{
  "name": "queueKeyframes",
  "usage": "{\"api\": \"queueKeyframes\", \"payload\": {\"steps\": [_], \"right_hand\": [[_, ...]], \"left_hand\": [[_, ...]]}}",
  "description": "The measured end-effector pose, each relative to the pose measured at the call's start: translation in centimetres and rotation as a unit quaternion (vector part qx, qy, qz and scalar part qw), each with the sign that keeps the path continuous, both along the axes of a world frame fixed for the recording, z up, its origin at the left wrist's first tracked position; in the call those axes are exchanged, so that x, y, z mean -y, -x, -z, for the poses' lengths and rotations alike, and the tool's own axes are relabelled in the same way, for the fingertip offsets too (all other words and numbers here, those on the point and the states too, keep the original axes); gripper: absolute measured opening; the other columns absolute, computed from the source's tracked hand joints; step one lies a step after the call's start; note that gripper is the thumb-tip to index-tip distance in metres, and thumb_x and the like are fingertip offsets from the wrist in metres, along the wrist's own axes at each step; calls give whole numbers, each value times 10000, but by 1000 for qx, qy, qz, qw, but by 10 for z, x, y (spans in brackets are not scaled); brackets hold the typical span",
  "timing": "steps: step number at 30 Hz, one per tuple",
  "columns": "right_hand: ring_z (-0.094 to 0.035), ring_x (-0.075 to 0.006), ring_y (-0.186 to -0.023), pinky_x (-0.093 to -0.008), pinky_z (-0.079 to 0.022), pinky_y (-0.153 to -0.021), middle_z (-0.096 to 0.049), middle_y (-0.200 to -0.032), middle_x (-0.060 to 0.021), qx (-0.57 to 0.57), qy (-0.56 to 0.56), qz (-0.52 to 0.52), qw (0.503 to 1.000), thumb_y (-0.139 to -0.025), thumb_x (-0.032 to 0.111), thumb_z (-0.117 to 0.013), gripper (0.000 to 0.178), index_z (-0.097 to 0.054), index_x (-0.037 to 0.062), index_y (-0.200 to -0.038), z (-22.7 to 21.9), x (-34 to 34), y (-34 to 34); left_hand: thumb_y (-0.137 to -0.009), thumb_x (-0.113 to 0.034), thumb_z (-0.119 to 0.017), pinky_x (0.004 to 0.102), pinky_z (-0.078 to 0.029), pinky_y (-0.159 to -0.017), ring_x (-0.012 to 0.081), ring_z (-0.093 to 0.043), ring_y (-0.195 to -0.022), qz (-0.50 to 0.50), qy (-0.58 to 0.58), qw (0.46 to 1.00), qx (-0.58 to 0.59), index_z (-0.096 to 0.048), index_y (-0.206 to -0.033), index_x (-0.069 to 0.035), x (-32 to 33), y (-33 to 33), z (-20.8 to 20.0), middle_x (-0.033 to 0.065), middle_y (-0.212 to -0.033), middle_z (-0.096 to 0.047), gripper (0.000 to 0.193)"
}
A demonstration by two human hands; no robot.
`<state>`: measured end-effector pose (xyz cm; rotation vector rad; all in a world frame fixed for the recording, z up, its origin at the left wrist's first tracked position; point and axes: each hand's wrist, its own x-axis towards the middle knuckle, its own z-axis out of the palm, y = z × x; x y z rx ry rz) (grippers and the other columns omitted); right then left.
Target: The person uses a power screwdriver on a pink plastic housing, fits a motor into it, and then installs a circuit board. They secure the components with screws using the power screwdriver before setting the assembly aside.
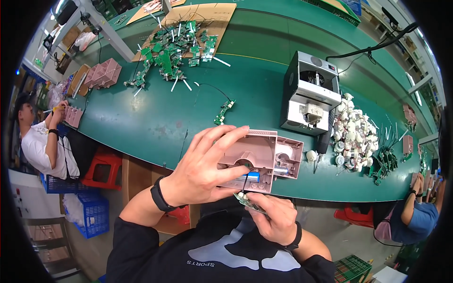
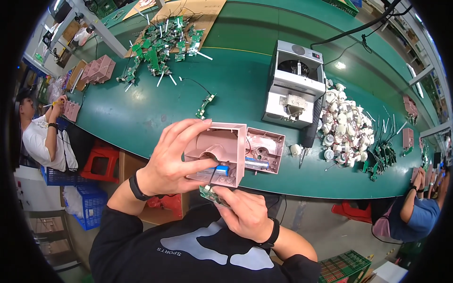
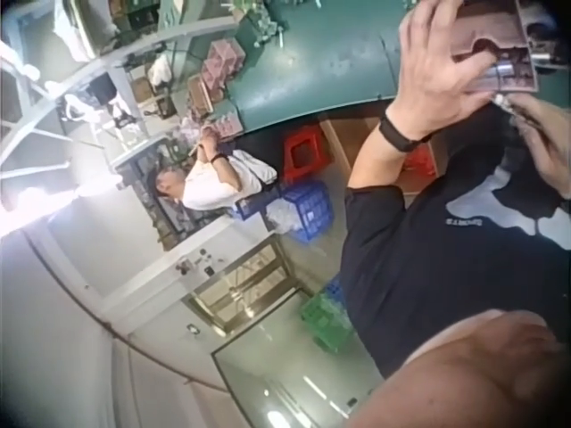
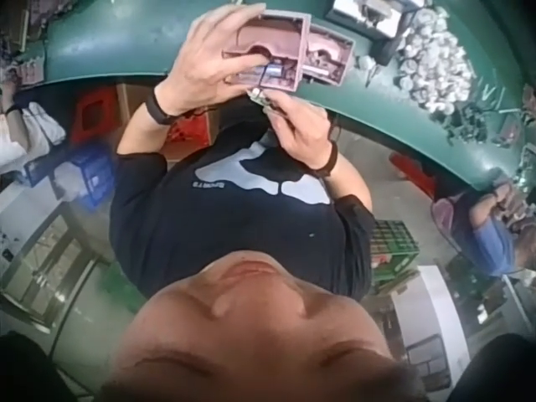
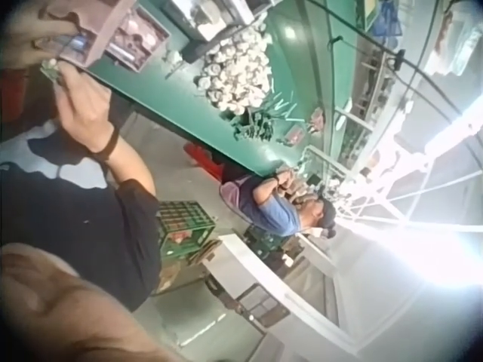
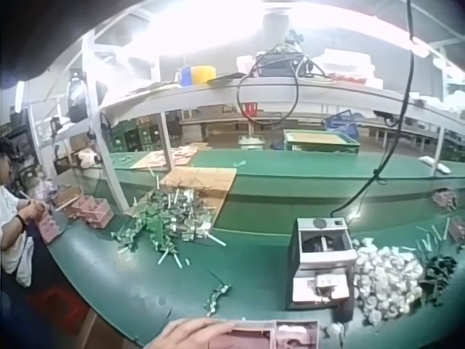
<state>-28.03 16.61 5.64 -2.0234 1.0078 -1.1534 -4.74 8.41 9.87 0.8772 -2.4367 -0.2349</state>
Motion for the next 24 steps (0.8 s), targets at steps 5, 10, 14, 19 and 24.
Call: {"api": "queueKeyframes", "payload": {"steps": [5,10,14,19,24], "right_hand": [[-753,-280,-728,-333,-592,-724,-759,-909,-144,-90,109,-10,990,-846,-30,-732,312,-695,-33,-1156,-17,7,-5],[-752,-293,-819,-355,-594,-772,-741,-1005,-152,59,181,30,981,-932,-4,-656,300,-649,-48,-1228,-10,11,19],[-747,-308,-903,-387,-599,-816,-728,-1027,-141,121,-171,110,971,-944,-16,-620,313,-636,-34,-1257,-23,36,3],[-744,-324,-911,-372,-590,-774,-728,-1018,-179,80,-78,-172,979,-941,-5,-651,306,-638,11,-1246,12,52,-21],[-737,-324,-840,-379,-574,-713,-732,-968,-172,15,-110,-117,987,-932,19,-691,297,-632,10,-1223,40,21,-22]], "left_hand": [[-589,-234,-896,539,-454,-1047,433,-540,-1313,-10,37,999,1,-772,-980,-161,-5,-10,-4,223,-1518,-502,417],[-601,-246,-885,548,-445,-1067,438,-537,-1329,-43,81,996,-4,-764,-995,-166,-17,-32,-23,224,-1528,-503,420],[-581,-241,-894,553,-465,-1047,461,-563,-1292,-33,79,996,-19,-781,-980,-174,-31,-46,-28,244,-1497,-514,420],[-569,-236,-900,557,-478,-1031,478,-571,-1274,13,23,998,-52,-800,-979,-180,-36,-53,-26,257,-1480,-515,426],[-576,-217,-892,550,-456,-1062,476,-547,-1304,-35,24,999,0,-811,-1004,-174,-19,-57,1,250,-1512,-494,438]]}}
